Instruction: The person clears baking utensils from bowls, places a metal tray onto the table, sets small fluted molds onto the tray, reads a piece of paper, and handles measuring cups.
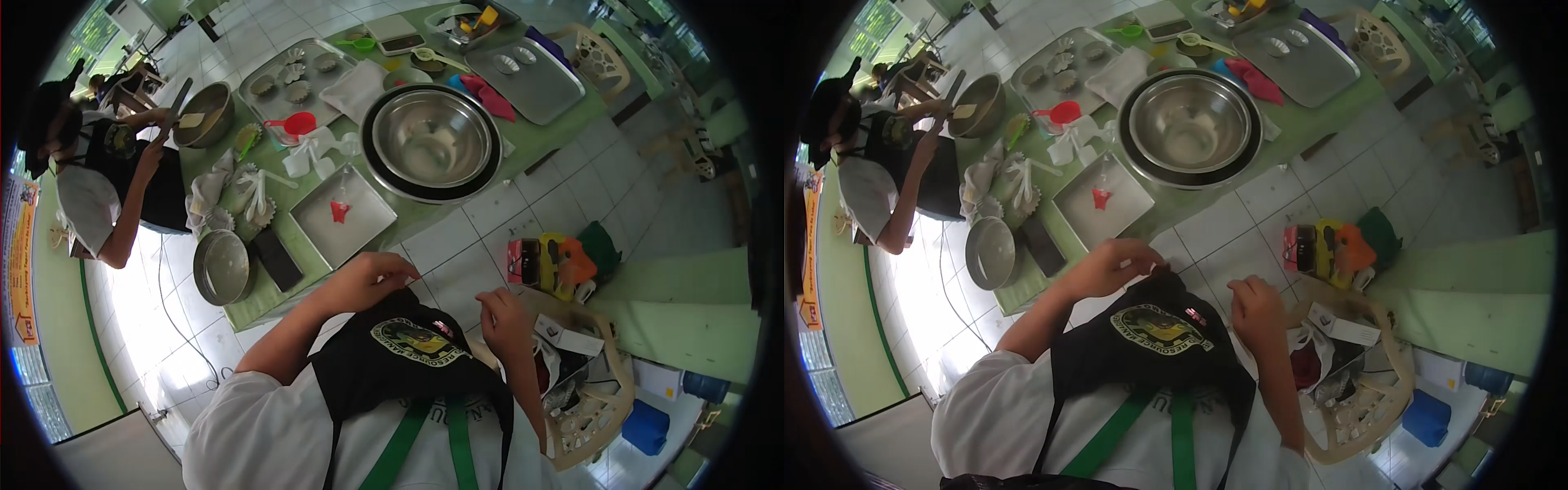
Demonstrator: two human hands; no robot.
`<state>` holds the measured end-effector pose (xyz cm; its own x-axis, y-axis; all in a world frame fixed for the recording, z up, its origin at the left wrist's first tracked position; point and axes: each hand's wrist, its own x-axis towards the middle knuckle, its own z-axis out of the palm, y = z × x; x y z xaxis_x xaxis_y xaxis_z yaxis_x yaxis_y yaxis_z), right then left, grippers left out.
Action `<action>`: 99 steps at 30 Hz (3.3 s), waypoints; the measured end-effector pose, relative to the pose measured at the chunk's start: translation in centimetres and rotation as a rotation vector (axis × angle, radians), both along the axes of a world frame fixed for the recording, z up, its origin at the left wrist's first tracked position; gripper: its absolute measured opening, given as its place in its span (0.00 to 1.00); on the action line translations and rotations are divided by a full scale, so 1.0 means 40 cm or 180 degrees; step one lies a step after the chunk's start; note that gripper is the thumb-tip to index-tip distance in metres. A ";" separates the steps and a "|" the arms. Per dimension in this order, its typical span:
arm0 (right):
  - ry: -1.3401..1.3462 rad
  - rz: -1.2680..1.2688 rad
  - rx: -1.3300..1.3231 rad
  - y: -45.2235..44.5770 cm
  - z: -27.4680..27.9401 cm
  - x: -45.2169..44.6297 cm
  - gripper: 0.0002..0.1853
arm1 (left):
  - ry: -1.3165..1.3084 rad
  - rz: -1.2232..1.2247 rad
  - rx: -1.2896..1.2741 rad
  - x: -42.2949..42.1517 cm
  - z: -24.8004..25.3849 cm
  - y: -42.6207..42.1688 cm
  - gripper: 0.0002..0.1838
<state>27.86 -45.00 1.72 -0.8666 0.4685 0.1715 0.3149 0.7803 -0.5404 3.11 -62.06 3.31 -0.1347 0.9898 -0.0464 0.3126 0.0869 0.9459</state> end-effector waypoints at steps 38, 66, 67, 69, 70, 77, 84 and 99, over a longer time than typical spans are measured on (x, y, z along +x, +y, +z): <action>-0.0659 0.2083 -0.1570 1.145 -0.261 -0.595 0.14 | 0.0090 0.2246 -0.1031 -0.041 0.072 0.991 0.11; -0.0568 0.3750 -0.2010 1.006 0.029 -0.593 0.06 | 0.0697 0.3086 -0.1070 0.127 0.059 0.894 0.11; -0.0585 0.3799 -0.2001 0.966 0.035 -0.584 0.06 | 0.0627 0.2986 -0.1191 0.134 0.067 0.845 0.11; -0.0827 0.3884 -0.1953 0.873 0.023 -0.565 0.07 | 0.0650 0.3026 -0.1167 0.164 0.057 0.735 0.11; -0.1078 0.3938 -0.1932 0.819 0.012 -0.553 0.07 | 0.0573 0.3104 -0.1152 0.185 0.041 0.673 0.11; -0.2216 0.4075 -0.2425 0.357 -0.110 -0.482 0.10 | 0.0003 0.3731 -0.1056 0.358 -0.063 0.227 0.10; -0.2717 0.4344 -0.2132 -0.045 -0.102 -0.475 0.15 | -0.0597 0.5346 -0.0652 0.470 -0.088 -0.097 0.09; -0.0889 0.3007 -0.3910 -0.781 -0.064 -0.914 0.23 | -0.1450 0.5207 0.0897 -0.121 -0.086 -0.802 0.15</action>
<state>-8.70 -76.24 -0.84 -0.8533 -0.5117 -0.1008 0.1811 -0.1096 -0.9773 -1.74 -94.15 -0.13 -0.9595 -0.1676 -0.2266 -0.2015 -0.1545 0.9672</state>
